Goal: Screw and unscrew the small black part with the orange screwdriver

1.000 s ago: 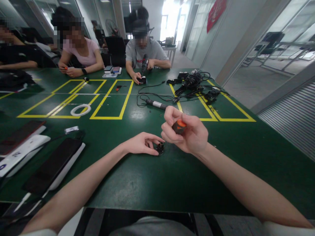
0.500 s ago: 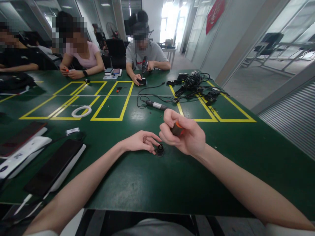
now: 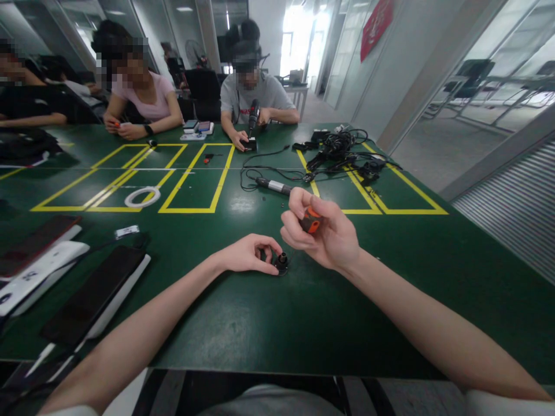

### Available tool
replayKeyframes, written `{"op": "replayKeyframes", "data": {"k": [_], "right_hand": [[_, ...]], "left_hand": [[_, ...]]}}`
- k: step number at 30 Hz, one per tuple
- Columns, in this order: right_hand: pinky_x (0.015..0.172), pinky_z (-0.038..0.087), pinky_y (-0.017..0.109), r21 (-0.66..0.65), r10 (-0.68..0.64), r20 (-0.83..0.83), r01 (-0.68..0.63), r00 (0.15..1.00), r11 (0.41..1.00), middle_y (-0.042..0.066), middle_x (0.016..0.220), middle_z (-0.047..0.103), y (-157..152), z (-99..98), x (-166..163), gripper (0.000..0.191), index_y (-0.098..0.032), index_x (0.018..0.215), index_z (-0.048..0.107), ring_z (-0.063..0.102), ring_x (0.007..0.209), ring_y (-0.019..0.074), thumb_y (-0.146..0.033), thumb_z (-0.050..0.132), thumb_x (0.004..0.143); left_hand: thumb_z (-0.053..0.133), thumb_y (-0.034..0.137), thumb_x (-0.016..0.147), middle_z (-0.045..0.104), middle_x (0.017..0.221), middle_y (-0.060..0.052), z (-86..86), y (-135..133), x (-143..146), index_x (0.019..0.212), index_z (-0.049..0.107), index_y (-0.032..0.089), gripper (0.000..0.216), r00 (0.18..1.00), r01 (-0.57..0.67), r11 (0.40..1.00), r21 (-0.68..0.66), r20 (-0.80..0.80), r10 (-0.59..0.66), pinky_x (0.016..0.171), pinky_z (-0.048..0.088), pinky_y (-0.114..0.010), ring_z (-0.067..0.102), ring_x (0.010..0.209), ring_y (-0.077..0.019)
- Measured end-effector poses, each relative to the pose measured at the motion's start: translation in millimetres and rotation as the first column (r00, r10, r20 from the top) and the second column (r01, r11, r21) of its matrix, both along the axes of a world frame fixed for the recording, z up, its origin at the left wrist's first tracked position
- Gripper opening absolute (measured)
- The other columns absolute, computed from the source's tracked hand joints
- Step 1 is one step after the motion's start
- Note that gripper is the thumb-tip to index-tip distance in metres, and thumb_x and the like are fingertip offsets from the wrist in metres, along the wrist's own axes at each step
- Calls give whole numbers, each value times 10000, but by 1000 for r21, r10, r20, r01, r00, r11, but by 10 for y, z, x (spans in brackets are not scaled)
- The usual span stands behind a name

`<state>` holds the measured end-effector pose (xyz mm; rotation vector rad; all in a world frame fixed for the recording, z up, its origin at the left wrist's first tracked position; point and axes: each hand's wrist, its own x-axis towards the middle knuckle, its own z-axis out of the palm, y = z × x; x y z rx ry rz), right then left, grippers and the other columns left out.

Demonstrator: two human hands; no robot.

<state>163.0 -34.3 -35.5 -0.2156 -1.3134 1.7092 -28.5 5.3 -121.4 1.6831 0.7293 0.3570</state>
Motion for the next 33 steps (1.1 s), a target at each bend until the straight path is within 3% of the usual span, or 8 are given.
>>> {"op": "replayKeyframes", "data": {"k": [5,9,13,16,20,22,27,33], "right_hand": [[425,250,225,-6,22,46,-22,999,1000,-65,479,348,28,23,5,602,-203,568,427,251,410,75,-561,508,1045],[420,220,209,-5,66,1,-66,998,998,-105,451,281,0,-2,4,535,-208,663,467,194,384,68,-594,518,1030],[435,255,202,9,9,-14,-9,1000,1000,-110,481,356,-13,2,-4,394,-218,766,489,213,396,71,-521,622,981],[425,255,215,13,3,9,-3,1000,1000,-74,497,392,0,24,-5,464,-200,654,487,251,405,70,-484,584,1008],[411,226,218,12,40,14,-40,999,999,-81,440,280,-2,23,-1,588,-204,560,430,210,386,69,-513,476,1058],[416,227,210,17,68,-5,-68,998,998,-102,436,258,-17,13,0,528,-207,623,465,181,379,67,-528,491,1042],[434,239,213,28,81,-33,-80,996,996,-102,482,371,-36,15,-6,295,-207,779,525,229,398,76,-416,604,971],[432,255,224,59,54,24,-55,998,997,-65,486,359,-22,19,-24,513,-183,607,510,286,415,75,-463,519,1036]], "left_hand": [[925,292,631,749,1045,-52,-3,-7,14,1125,739,161,543,999,-2,1000,12,37,1,611,430,-202,639,797,-121],[926,301,635,738,904,-23,-32,-1,20,983,731,140,430,998,-12,999,-38,62,14,604,422,-206,605,699,-93],[923,296,642,734,827,-6,-45,-2,22,965,736,134,407,997,-22,998,-52,70,26,590,424,-200,594,652,-83],[910,298,674,730,756,1,-54,-6,17,1011,749,132,409,998,-19,998,-67,55,22,578,426,-199,613,624,-90],[936,285,646,775,880,-34,-80,19,2,1039,765,137,454,997,-25,996,-91,73,32,598,462,-193,670,683,-100],[944,270,641,785,903,-41,-95,49,-11,1050,759,138,468,994,-7,988,-154,106,24,633,500,-198,701,704,-106],[979,225,599,796,838,-38,-130,119,-44,1111,735,136,575,993,25,970,-243,118,4,702,568,-211,759,741,-137],[927,209,672,802,906,-62,-117,98,-63,1103,725,122,484,986,55,967,-248,166,-13,689,572,-196,765,725,-126]]}}
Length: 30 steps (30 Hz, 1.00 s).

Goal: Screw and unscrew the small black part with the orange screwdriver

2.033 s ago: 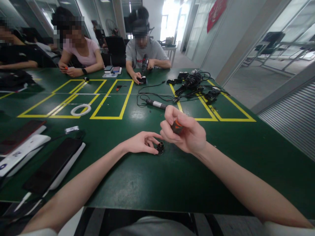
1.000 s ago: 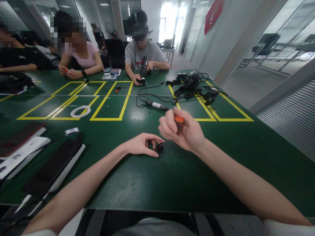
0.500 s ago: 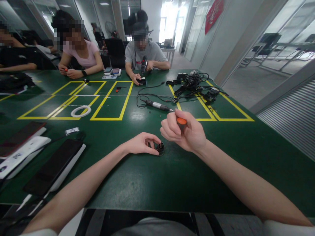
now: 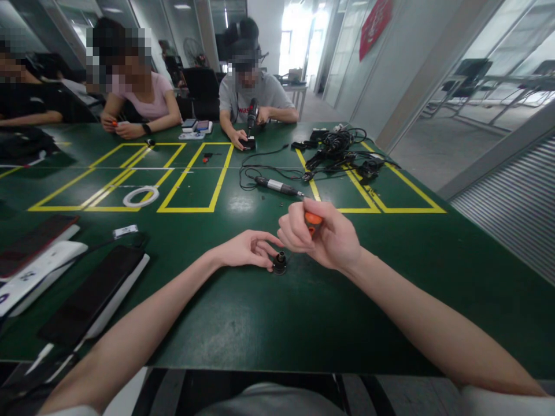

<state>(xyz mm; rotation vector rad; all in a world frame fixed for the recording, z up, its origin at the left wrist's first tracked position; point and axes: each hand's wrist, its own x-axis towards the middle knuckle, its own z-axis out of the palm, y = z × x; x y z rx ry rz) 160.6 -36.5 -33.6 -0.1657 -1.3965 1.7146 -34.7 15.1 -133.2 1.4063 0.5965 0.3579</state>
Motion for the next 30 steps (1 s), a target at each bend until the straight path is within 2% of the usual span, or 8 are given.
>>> {"op": "replayKeyframes", "data": {"k": [3,7,12,17,20,24,28,30], "right_hand": [[423,236,212,1,14,-18,-14,1000,1000,-99,467,304,-12,-20,2,459,-193,700,527,228,396,71,-514,518,1028],[430,234,200,-13,4,-31,-4,1000,1000,-123,482,356,-21,-26,17,308,-230,841,474,210,400,74,-474,606,974],[462,290,227,-16,-37,-4,37,999,999,-80,509,434,-3,7,18,332,-206,765,512,289,424,85,-427,564,1008],[448,240,231,-52,-3,-2,3,1000,999,-79,465,330,4,3,18,510,-194,635,507,236,413,81,-481,470,1055],[452,239,225,-38,19,-23,-20,1000,999,-108,461,307,-5,-13,35,440,-197,734,527,192,397,73,-524,500,1027],[457,243,220,-11,27,-51,-28,998,1000,-123,487,349,-17,-25,56,299,-223,853,481,202,414,80,-480,605,944],[446,251,226,-15,14,-34,-14,999,1000,-95,526,424,-5,-22,51,275,-217,819,486,237,410,78,-428,595,958],[444,260,236,-7,18,-30,-19,999,1000,-68,525,435,4,-17,42,347,-199,731,508,272,413,80,-432,560,983]], "left_hand": [[920,187,661,790,867,-27,26,-23,17,1036,727,129,426,1000,-8,1000,22,4,8,657,546,-174,726,672,-90],[933,203,653,755,754,3,28,-41,43,934,724,123,360,999,-24,998,56,-38,26,629,513,-173,680,644,-80],[943,257,658,736,732,6,13,-36,29,973,749,118,396,997,-30,996,88,-68,36,640,498,-192,662,652,-86],[935,279,670,731,763,6,51,-21,17,900,783,125,315,998,-8,993,118,-53,14,656,480,-188,616,670,-71],[941,264,659,754,785,-5,69,-13,17,918,804,131,322,999,-11,994,111,-47,16,685,491,-196,615,680,-74],[962,266,631,796,845,-33,53,-5,16,958,813,139,382,1000,1,999,33,-28,0,746,535,-225,686,729,-103],[954,236,637,807,866,-39,44,-4,12,951,815,142,356,999,0,1000,22,-34,1,747,546,-219,714,751,-111],[935,217,661,799,839,-26,58,-3,4,965,818,145,334,999,7,999,49,-44,-4,729,538,-205,696,724,-96]]}}
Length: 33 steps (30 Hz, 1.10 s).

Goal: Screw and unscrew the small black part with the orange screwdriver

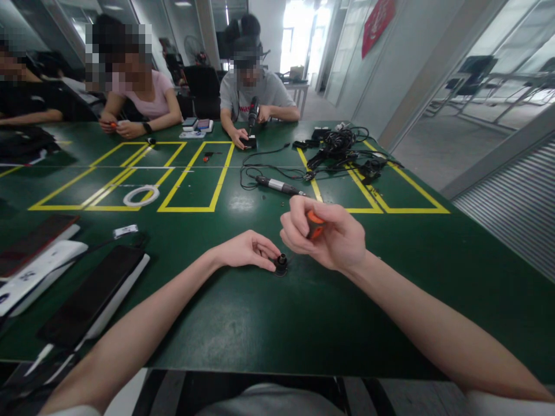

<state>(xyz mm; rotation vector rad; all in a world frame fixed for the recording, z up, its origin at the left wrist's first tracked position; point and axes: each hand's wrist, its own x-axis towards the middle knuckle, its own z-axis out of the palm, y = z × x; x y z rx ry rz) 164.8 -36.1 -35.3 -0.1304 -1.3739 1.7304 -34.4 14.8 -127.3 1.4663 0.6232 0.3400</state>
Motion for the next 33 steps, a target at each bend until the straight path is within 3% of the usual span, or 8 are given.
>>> {"op": "replayKeyframes", "data": {"k": [4,10,13,16,19,24,28,33], "right_hand": [[449,252,238,-25,7,8,-7,1000,1000,-75,463,324,-4,6,-12,476,-189,632,514,247,412,83,-456,486,1026],[450,248,222,-48,-3,-24,2,1000,999,-101,491,379,-15,-9,-1,311,-209,802,527,220,411,82,-466,584,967],[441,253,241,-30,-17,20,17,1000,999,-58,514,426,-4,-4,-2,431,-193,668,524,270,413,84,-458,532,1007],[426,238,243,-32,-19,40,20,999,999,-61,478,356,-5,3,-4,532,-194,596,510,251,402,86,-484,465,1040],[417,219,221,-44,-14,11,14,1000,999,-107,457,292,-19,-5,0,430,-206,724,528,186,384,81,-543,534,993],[429,243,222,-40,-47,-11,46,999,998,-108,462,371,-28,-15,-13,332,-224,775,495,216,377,83,-488,626,927],[457,273,247,-6,-70,26,70,997,998,-51,477,412,-24,-1,-33,484,-201,624,509,285,413,90,-498,526,1005],[441,244,234,-15,-33,7,33,999,999,-82,425,267,-36,-17,-34,582,-210,580,476,216,393,85,-550,428,1050]], "left_hand": [[895,213,703,769,784,-10,27,4,-15,1003,817,143,317,999,33,998,55,-25,-31,688,519,-182,658,690,-79],[921,238,660,786,912,-44,6,-11,4,1045,793,147,417,1000,24,998,54,-12,-24,698,543,-208,674,738,-98],[933,264,650,792,944,-56,0,-19,13,1042,791,146,433,1000,-14,998,65,-4,14,675,532,-200,664,729,-94],[937,278,647,791,917,-51,2,-21,15,1024,792,145,425,1000,-17,998,67,-1,18,666,530,-201,663,725,-97],[940,291,650,787,896,-45,8,-19,15,1022,791,147,426,1000,-12,997,72,-2,13,667,534,-206,665,728,-102],[913,432,717,781,915,-60,24,-22,22,1033,779,136,453,999,-21,999,31,36,20,683,539,-227,671,727,-109],[853,557,767,765,899,-54,16,-33,45,1045,764,130,518,998,-38,999,11,46,38,687,550,-251,673,716,-118],[817,595,789,724,805,-20,13,-63,81,972,752,124,509,999,-47,997,65,23,46,664,526,-235,635,681,-105]]}}
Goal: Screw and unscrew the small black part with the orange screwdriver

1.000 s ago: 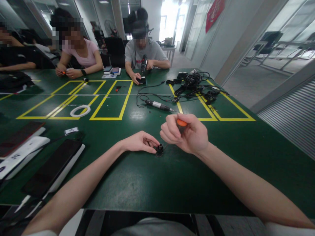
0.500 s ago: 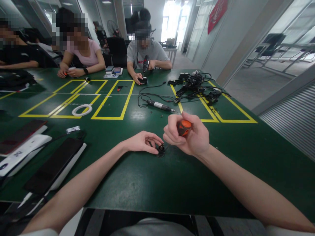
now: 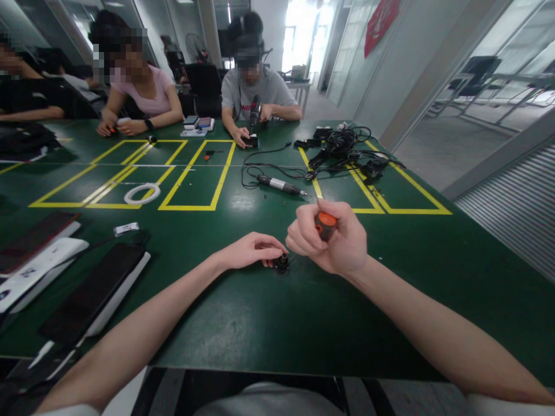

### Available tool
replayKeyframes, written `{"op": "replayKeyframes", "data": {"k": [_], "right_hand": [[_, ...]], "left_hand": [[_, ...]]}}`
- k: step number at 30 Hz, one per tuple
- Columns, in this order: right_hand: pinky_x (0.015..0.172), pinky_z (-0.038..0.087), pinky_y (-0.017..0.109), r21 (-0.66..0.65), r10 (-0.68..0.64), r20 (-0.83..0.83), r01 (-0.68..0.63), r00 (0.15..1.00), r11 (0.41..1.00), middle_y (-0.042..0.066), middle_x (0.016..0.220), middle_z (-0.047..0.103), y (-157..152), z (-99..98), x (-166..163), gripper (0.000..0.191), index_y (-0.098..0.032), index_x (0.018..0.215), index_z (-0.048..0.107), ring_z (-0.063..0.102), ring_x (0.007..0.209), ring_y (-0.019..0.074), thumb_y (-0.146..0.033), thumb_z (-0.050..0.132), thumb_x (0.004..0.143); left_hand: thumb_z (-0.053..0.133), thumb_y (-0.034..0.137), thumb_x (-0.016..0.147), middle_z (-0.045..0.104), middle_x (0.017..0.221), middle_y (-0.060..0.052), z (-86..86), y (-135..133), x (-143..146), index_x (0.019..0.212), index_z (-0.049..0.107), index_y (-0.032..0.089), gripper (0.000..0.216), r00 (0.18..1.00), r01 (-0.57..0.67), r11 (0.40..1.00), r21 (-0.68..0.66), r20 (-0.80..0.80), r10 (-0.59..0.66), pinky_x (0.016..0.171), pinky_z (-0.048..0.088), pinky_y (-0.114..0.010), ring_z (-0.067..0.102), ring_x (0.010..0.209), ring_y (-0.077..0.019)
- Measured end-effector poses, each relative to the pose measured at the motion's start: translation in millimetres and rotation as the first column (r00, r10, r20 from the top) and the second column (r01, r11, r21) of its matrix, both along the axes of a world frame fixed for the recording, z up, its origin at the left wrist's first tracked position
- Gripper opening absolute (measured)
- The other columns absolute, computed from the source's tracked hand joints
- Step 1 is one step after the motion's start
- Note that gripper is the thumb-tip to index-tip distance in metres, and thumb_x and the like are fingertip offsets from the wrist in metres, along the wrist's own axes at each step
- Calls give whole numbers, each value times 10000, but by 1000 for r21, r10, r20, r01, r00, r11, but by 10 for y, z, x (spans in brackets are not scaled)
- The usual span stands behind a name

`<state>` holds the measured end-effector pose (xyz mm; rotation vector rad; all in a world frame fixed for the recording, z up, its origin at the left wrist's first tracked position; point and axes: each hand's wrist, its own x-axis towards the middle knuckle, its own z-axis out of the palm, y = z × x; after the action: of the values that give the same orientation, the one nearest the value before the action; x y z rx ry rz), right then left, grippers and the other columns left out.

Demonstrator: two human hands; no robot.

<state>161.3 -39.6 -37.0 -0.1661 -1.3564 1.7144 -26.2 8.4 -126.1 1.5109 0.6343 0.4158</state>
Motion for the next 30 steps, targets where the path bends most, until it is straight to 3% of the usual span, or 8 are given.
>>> {"op": "replayKeyframes", "data": {"k": [3,8,13,18,24,30], "right_hand": [[441,238,218,0,31,-8,-31,999,1000,-109,439,269,-21,-4,-1,484,-211,710,514,195,385,78,-579,469,1020],[434,218,203,-41,-33,-5,32,999,999,-126,464,329,-33,12,-15,315,-238,818,459,163,395,77,-489,542,989],[404,237,213,-27,-70,35,71,997,997,-82,487,412,-25,22,-31,369,-208,735,504,249,381,72,-461,533,1002],[420,215,211,-35,-38,32,39,999,999,-97,461,314,-47,24,-46,482,-201,685,508,212,395,68,-546,513,1021],[427,218,211,-40,-77,11,78,997,996,-117,479,365,-54,7,-31,298,-237,827,472,191,392,75,-486,561,963],[417,237,230,-27,-70,34,70,997,997,-72,490,418,-50,31,-35,348,-205,720,523,256,396,82,-432,534,985]], "left_hand": [[802,612,788,707,777,-13,10,-19,14,928,741,125,510,1000,-7,1000,6,-6,7,655,517,-237,629,674,-111],[764,570,838,701,780,-23,17,-47,27,946,736,123,460,999,-18,999,45,-36,20,644,502,-246,608,665,-116],[730,550,871,712,806,-35,8,-51,28,964,748,124,436,999,-18,998,53,-43,21,658,512,-256,621,686,-128],[714,551,869,703,777,-30,19,-49,29,949,748,122,437,998,-20,997,74,-55,24,591,479,-239,601,643,-121],[680,525,870,693,782,-28,73,-69,37,948,740,128,408,997,-13,995,95,-71,20,569,458,-238,594,638,-120],[696,501,855,709,789,-23,81,-69,47,989,757,135,394,995,-23,997,74,-98,31,562,439,-238,582,614,-115]]}}
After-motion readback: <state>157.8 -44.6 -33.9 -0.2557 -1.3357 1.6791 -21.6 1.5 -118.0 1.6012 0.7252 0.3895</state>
